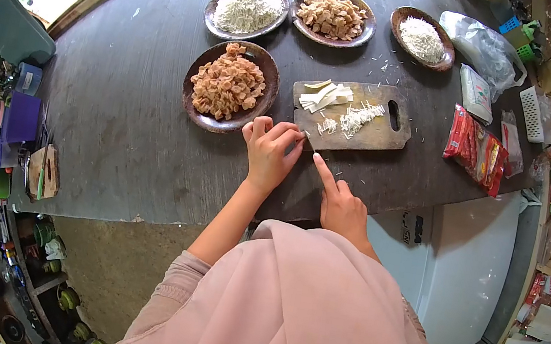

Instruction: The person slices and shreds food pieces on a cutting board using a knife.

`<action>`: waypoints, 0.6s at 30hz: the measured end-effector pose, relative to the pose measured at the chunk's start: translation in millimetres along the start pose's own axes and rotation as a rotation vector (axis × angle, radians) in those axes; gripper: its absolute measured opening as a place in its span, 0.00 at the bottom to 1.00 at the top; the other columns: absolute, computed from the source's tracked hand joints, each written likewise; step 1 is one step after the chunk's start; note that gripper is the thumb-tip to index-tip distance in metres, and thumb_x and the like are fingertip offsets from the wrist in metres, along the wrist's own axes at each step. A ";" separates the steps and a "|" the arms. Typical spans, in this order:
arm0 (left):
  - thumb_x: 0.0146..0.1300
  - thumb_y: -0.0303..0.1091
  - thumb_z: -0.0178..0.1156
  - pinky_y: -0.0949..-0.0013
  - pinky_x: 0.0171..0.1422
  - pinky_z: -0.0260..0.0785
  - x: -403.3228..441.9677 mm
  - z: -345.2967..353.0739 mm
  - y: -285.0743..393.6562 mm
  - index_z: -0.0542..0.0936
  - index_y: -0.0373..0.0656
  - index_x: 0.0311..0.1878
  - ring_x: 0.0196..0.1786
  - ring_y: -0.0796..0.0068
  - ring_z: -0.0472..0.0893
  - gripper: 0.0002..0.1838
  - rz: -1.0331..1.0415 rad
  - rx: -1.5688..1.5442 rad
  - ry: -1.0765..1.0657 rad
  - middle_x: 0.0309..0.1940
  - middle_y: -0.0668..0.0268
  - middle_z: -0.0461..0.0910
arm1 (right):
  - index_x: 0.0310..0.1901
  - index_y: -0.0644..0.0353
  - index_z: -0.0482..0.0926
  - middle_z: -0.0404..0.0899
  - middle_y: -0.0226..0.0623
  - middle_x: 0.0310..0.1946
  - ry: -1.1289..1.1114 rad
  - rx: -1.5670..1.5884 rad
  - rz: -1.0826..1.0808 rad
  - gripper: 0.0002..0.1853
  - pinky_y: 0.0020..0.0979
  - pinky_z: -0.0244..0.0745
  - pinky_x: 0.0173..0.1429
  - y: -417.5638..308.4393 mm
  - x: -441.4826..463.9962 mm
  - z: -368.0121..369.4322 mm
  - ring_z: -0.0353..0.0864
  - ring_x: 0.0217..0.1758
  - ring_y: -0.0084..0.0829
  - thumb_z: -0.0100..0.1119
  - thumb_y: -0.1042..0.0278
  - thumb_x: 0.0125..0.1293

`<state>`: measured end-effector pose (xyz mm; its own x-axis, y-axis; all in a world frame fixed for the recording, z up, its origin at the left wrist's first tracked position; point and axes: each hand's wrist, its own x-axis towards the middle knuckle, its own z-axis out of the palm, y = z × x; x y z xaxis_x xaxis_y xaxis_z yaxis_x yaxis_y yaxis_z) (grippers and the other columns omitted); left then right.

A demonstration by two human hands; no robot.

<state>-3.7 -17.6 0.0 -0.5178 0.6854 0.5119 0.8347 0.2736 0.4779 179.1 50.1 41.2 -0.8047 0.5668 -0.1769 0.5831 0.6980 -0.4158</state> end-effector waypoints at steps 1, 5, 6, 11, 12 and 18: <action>0.50 0.33 0.75 0.60 0.61 0.56 -0.7 0.7 0.5 0.87 0.52 0.35 0.49 0.67 0.72 0.08 -0.002 -0.001 0.000 0.41 0.81 0.86 | 0.81 0.24 0.53 0.76 0.45 0.32 -0.019 -0.032 0.010 0.48 0.49 0.83 0.34 0.7 -1.7 -1.3 0.85 0.27 0.50 0.56 0.77 0.64; 0.51 0.34 0.74 0.59 0.60 0.57 -0.6 -0.7 1.8 0.86 0.52 0.34 0.49 0.67 0.73 0.07 0.017 0.001 0.006 0.41 0.81 0.85 | 0.81 0.23 0.53 0.76 0.43 0.31 0.050 -0.034 -0.030 0.48 0.49 0.82 0.32 1.4 10.1 8.4 0.85 0.25 0.49 0.56 0.77 0.63; 0.51 0.34 0.74 0.59 0.60 0.57 -0.3 -0.6 1.9 0.86 0.52 0.34 0.49 0.67 0.73 0.07 0.014 0.006 0.005 0.41 0.81 0.85 | 0.81 0.23 0.53 0.76 0.43 0.31 0.066 -0.041 -0.034 0.48 0.49 0.82 0.32 1.0 12.6 11.6 0.85 0.26 0.49 0.56 0.77 0.63; 0.51 0.34 0.74 0.59 0.59 0.57 -0.2 0.8 0.3 0.86 0.52 0.34 0.49 0.67 0.73 0.07 0.023 0.011 0.025 0.40 0.81 0.85 | 0.81 0.24 0.53 0.76 0.43 0.32 -0.011 -0.069 -0.005 0.48 0.48 0.83 0.34 1.6 -2.8 -1.6 0.86 0.27 0.48 0.57 0.77 0.63; 0.51 0.34 0.74 0.59 0.59 0.57 0.2 0.7 0.1 0.86 0.52 0.34 0.49 0.67 0.73 0.07 0.024 0.012 0.024 0.40 0.81 0.85 | 0.81 0.24 0.54 0.76 0.44 0.32 -0.036 -0.053 0.009 0.48 0.48 0.83 0.36 2.2 -4.3 -4.5 0.86 0.29 0.49 0.57 0.77 0.63; 0.52 0.34 0.75 0.59 0.59 0.57 -1.2 1.5 -0.1 0.86 0.53 0.34 0.49 0.67 0.73 0.07 0.019 0.013 0.019 0.40 0.81 0.85 | 0.81 0.27 0.55 0.79 0.45 0.33 0.054 0.029 -0.002 0.44 0.51 0.83 0.39 8.8 16.1 -5.5 0.86 0.32 0.52 0.57 0.74 0.68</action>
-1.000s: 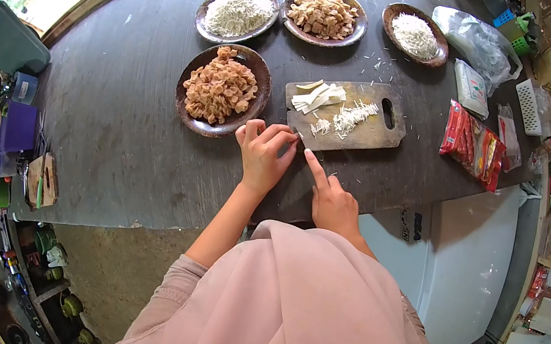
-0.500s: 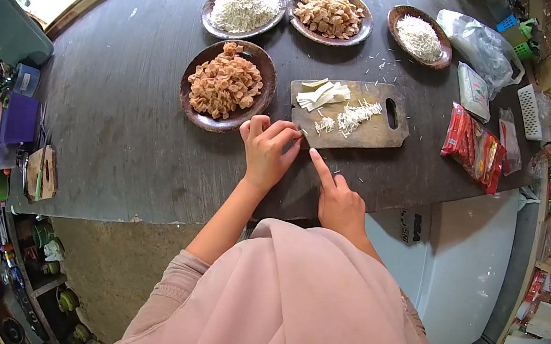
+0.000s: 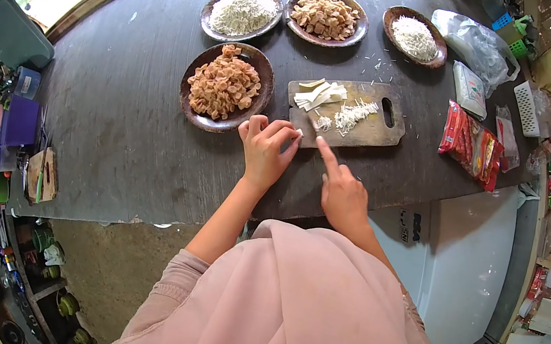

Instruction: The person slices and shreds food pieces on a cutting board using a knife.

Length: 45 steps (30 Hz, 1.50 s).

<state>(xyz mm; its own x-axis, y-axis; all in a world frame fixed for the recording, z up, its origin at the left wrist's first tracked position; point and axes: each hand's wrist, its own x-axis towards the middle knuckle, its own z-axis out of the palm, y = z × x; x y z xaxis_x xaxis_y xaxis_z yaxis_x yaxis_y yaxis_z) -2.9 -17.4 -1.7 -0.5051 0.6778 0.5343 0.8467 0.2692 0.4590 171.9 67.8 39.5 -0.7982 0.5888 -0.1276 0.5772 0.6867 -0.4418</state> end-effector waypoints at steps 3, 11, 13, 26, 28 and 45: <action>0.53 0.34 0.75 0.59 0.59 0.56 1.0 -0.8 1.0 0.87 0.53 0.34 0.49 0.67 0.73 0.07 -0.010 -0.003 -0.009 0.40 0.81 0.86 | 0.81 0.30 0.55 0.80 0.47 0.34 0.008 0.036 0.026 0.42 0.53 0.82 0.40 2.6 2.2 -11.9 0.86 0.34 0.53 0.57 0.72 0.70; 0.51 0.34 0.74 0.58 0.60 0.57 0.3 -0.4 0.8 0.86 0.53 0.34 0.50 0.67 0.73 0.08 -0.012 -0.005 -0.008 0.41 0.80 0.85 | 0.82 0.29 0.54 0.78 0.47 0.33 -0.082 0.101 -0.037 0.43 0.53 0.82 0.41 -4.5 -4.9 -2.2 0.85 0.33 0.53 0.57 0.73 0.70; 0.51 0.33 0.74 0.58 0.61 0.57 0.0 0.1 0.5 0.86 0.52 0.35 0.50 0.66 0.73 0.08 -0.009 -0.007 -0.007 0.41 0.80 0.85 | 0.82 0.29 0.53 0.78 0.47 0.33 -0.076 0.114 -0.045 0.43 0.53 0.82 0.41 -4.5 -6.2 -1.2 0.85 0.32 0.53 0.57 0.73 0.69; 0.51 0.33 0.74 0.59 0.60 0.57 0.9 -1.7 2.6 0.86 0.51 0.34 0.49 0.67 0.73 0.07 -0.012 -0.007 -0.010 0.41 0.80 0.85 | 0.82 0.27 0.51 0.76 0.46 0.31 -0.063 0.080 -0.028 0.46 0.53 0.82 0.36 -6.7 -11.7 6.8 0.84 0.28 0.52 0.58 0.74 0.67; 0.51 0.33 0.74 0.59 0.59 0.57 0.4 -0.8 2.3 0.86 0.52 0.34 0.49 0.67 0.73 0.08 -0.015 -0.008 -0.008 0.41 0.81 0.85 | 0.82 0.26 0.51 0.76 0.46 0.30 -0.056 0.057 -0.029 0.47 0.53 0.82 0.36 -5.9 -10.3 12.1 0.85 0.28 0.52 0.57 0.75 0.66; 0.50 0.33 0.74 0.60 0.60 0.57 1.6 -0.3 0.7 0.85 0.52 0.33 0.49 0.68 0.73 0.07 -0.021 0.013 0.007 0.41 0.81 0.85 | 0.82 0.26 0.53 0.77 0.44 0.32 0.006 -0.048 -0.050 0.49 0.48 0.84 0.35 -9.4 -3.6 14.2 0.86 0.27 0.49 0.56 0.79 0.63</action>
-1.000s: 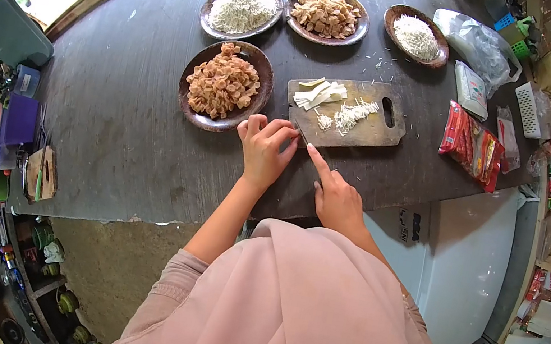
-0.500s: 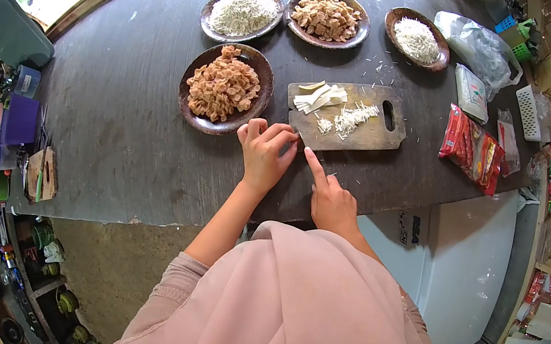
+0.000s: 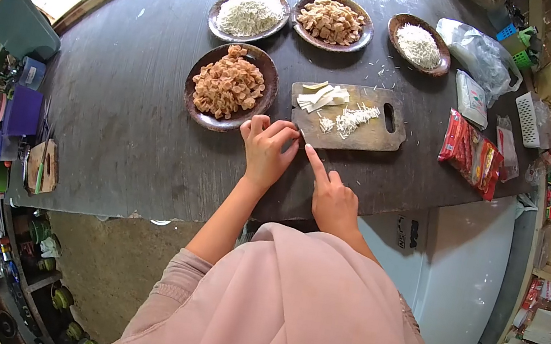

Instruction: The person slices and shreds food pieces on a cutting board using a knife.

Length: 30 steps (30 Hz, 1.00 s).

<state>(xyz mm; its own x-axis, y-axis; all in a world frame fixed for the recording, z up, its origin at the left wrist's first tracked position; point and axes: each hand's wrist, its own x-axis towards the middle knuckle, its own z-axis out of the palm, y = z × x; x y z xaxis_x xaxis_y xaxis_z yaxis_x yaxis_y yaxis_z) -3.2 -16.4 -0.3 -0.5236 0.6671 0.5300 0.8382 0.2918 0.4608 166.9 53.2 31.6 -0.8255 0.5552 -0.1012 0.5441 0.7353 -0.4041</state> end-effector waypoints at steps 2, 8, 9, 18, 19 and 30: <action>0.50 0.33 0.74 0.60 0.59 0.57 -0.1 0.7 0.7 0.85 0.52 0.32 0.49 0.68 0.73 0.07 0.011 0.002 0.013 0.40 0.81 0.85 | 0.82 0.25 0.54 0.77 0.43 0.32 0.020 -0.075 -0.013 0.49 0.46 0.84 0.34 -0.8 1.2 2.5 0.86 0.27 0.46 0.56 0.79 0.62; 0.50 0.32 0.74 0.59 0.59 0.57 -1.5 2.1 -0.1 0.85 0.51 0.32 0.48 0.68 0.73 0.07 -0.004 -0.013 0.020 0.40 0.81 0.85 | 0.82 0.25 0.54 0.76 0.42 0.32 -0.026 -0.160 -0.013 0.49 0.45 0.84 0.32 0.1 -6.0 -4.3 0.86 0.26 0.44 0.56 0.79 0.62; 0.49 0.32 0.74 0.59 0.59 0.57 -1.8 2.6 -0.6 0.85 0.51 0.32 0.48 0.67 0.73 0.07 -0.009 -0.019 0.026 0.40 0.81 0.85 | 0.82 0.25 0.54 0.76 0.42 0.32 -0.026 -0.161 -0.013 0.49 0.45 0.84 0.32 0.4 -5.2 -3.3 0.86 0.26 0.44 0.56 0.79 0.62; 0.51 0.33 0.75 0.59 0.60 0.56 -1.3 0.7 0.8 0.86 0.52 0.33 0.48 0.68 0.72 0.07 -0.028 -0.023 0.017 0.40 0.81 0.86 | 0.82 0.28 0.54 0.77 0.45 0.31 -0.004 0.043 -0.009 0.45 0.48 0.83 0.36 3.6 -3.9 -6.4 0.84 0.27 0.49 0.56 0.76 0.67; 0.51 0.33 0.75 0.59 0.60 0.56 -1.5 0.8 1.4 0.86 0.51 0.34 0.49 0.68 0.72 0.07 -0.039 -0.030 0.008 0.40 0.81 0.87 | 0.82 0.29 0.54 0.77 0.45 0.30 0.010 0.054 -0.019 0.44 0.49 0.83 0.36 4.9 -3.1 -5.4 0.84 0.27 0.50 0.56 0.75 0.68; 0.52 0.33 0.75 0.59 0.60 0.56 -2.3 1.6 1.0 0.87 0.52 0.34 0.48 0.68 0.72 0.07 -0.035 -0.016 0.011 0.40 0.82 0.87 | 0.82 0.30 0.54 0.78 0.47 0.31 -0.034 0.082 -0.016 0.42 0.52 0.82 0.37 6.9 -9.0 -12.7 0.84 0.29 0.52 0.56 0.73 0.69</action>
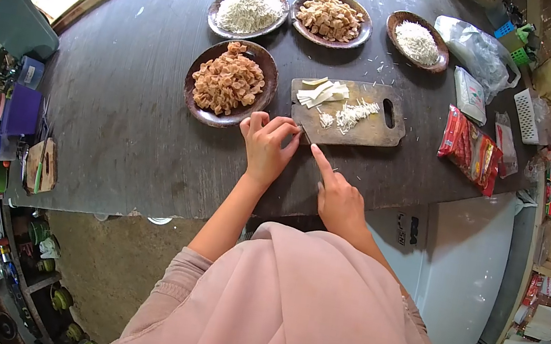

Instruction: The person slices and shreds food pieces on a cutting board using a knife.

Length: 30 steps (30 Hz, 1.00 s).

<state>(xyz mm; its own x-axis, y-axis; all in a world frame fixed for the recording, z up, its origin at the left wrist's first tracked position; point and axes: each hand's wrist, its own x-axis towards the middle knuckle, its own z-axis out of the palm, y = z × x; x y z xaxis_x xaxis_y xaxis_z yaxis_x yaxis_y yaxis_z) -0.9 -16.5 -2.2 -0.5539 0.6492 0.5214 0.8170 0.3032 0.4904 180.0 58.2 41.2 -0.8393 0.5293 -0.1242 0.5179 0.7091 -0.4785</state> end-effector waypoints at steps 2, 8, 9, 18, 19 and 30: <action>0.52 0.33 0.75 0.59 0.60 0.56 0.2 0.8 -0.5 0.87 0.52 0.34 0.48 0.68 0.72 0.07 0.000 -0.003 0.001 0.40 0.82 0.87 | 0.82 0.31 0.53 0.79 0.48 0.31 -0.043 0.004 0.012 0.44 0.53 0.82 0.38 2.5 -5.0 -3.7 0.84 0.29 0.53 0.55 0.75 0.68; 0.50 0.32 0.75 0.59 0.59 0.57 -1.7 2.8 -0.5 0.86 0.51 0.32 0.48 0.67 0.73 0.07 0.012 -0.017 0.017 0.40 0.81 0.86 | 0.82 0.32 0.53 0.79 0.49 0.32 0.078 0.035 -0.070 0.44 0.53 0.81 0.37 -2.4 30.9 10.3 0.85 0.29 0.53 0.54 0.75 0.67; 0.50 0.33 0.75 0.59 0.59 0.57 -0.8 2.6 -0.9 0.86 0.51 0.33 0.48 0.67 0.73 0.07 0.016 -0.005 0.023 0.40 0.81 0.86 | 0.82 0.32 0.53 0.79 0.49 0.32 0.071 0.018 -0.060 0.43 0.53 0.81 0.37 -4.1 34.7 12.1 0.85 0.30 0.53 0.53 0.74 0.68; 0.54 0.35 0.75 0.61 0.59 0.55 -1.1 0.5 0.1 0.87 0.52 0.33 0.48 0.69 0.72 0.05 -0.011 0.000 0.007 0.40 0.83 0.87 | 0.81 0.28 0.54 0.78 0.47 0.31 -0.037 0.031 0.031 0.44 0.54 0.81 0.38 8.5 -16.3 -0.3 0.85 0.30 0.53 0.58 0.74 0.68; 0.55 0.35 0.75 0.61 0.59 0.55 -0.5 0.8 0.6 0.87 0.52 0.33 0.48 0.70 0.72 0.05 -0.007 0.005 0.011 0.40 0.83 0.87 | 0.81 0.28 0.54 0.78 0.47 0.31 -0.035 0.030 0.036 0.44 0.54 0.81 0.38 8.2 -14.3 -2.2 0.85 0.30 0.53 0.58 0.74 0.68; 0.55 0.35 0.75 0.61 0.59 0.55 -0.8 2.9 0.6 0.88 0.53 0.33 0.48 0.70 0.72 0.05 -0.004 0.014 0.014 0.40 0.83 0.87 | 0.82 0.32 0.54 0.80 0.49 0.32 -0.023 0.073 -0.013 0.43 0.54 0.81 0.40 8.1 2.2 -10.1 0.85 0.33 0.54 0.58 0.73 0.70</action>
<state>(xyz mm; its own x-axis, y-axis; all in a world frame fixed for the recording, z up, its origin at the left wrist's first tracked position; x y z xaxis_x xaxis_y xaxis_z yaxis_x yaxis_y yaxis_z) 0.5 -14.8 -4.4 -0.5591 0.6382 0.5293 0.8171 0.3157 0.4824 184.1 69.8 45.9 -0.8501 0.5085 -0.1371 0.4939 0.6795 -0.5425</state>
